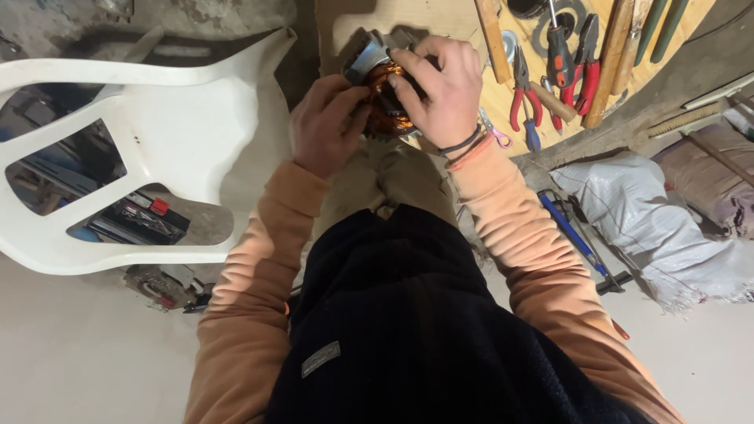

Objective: The person sits at a workbench with an alternator stator and pulls copper winding wires out of it by hand, working around the component and turning it as they extract material.

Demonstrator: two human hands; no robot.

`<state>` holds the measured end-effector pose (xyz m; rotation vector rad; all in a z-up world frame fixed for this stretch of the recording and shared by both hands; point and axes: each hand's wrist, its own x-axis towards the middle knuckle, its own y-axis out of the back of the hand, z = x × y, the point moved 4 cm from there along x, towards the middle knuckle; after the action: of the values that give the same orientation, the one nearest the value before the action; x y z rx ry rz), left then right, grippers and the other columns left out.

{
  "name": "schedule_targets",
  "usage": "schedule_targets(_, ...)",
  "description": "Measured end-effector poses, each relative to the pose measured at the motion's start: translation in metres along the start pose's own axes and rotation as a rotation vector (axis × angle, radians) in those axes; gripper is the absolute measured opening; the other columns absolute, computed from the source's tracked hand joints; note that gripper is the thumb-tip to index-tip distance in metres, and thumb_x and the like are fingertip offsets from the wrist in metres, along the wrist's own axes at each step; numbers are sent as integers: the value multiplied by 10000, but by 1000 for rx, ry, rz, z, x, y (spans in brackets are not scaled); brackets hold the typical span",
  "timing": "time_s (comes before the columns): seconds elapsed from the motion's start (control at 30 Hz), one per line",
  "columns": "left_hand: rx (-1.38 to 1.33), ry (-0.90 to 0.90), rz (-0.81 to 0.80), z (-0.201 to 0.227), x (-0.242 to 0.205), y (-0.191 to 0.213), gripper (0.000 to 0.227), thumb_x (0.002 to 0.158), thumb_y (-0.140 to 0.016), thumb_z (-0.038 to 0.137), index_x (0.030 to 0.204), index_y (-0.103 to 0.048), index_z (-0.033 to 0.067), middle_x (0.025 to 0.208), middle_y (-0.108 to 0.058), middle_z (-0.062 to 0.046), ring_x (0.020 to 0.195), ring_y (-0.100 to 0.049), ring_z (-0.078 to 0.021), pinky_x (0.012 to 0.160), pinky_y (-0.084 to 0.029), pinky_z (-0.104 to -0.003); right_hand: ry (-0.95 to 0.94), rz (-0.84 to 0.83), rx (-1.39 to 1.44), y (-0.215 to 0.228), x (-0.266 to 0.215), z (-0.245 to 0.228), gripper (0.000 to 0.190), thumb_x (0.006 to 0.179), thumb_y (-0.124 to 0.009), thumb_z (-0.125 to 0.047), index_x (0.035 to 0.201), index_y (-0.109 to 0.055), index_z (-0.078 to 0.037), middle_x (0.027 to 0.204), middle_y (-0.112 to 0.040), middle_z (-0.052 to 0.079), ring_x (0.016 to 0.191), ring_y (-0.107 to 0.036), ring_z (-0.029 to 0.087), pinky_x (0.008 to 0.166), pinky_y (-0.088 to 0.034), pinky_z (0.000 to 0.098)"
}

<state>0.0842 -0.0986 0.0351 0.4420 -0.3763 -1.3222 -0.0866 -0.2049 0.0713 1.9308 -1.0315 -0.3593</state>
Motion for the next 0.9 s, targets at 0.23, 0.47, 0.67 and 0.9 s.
schedule_targets(0.23,36,22,18,9,4,1,284,902,-816,100,1163,-706,121,1145,-619,-66,957,-687,-282,806,-573,-389,-14,-17,30,-10,-10,7,175,928,-839,-128,1070,-738,-112,1147,-641,51,1073,-573,290,938,-461,412)
schedule_targets(0.47,15,22,26,7,2,-3,236,919,-785,78,1122,-680,140,1149,-605,-43,944,-688,-254,782,-577,-370,-15,-13,61,-7,-11,7,185,945,-822,-105,1105,-736,-71,1157,-663,77,1092,-600,306,966,-486,426)
schedule_targets(0.67,-27,69,31,12,8,-1,187,959,-780,130,1102,-660,119,1140,-601,-46,932,-685,-267,747,-565,-376,-160,32,222,-4,-30,31,232,973,-793,-136,1158,-724,-15,1187,-659,135,1129,-622,303,990,-528,403)
schedule_targets(0.9,0,89,60,3,3,-10,162,981,-785,155,1097,-672,152,1142,-606,-36,923,-690,-264,738,-573,-380,-314,56,387,-5,-32,38,208,988,-767,-121,1146,-720,6,1200,-654,140,1121,-656,278,995,-537,357)
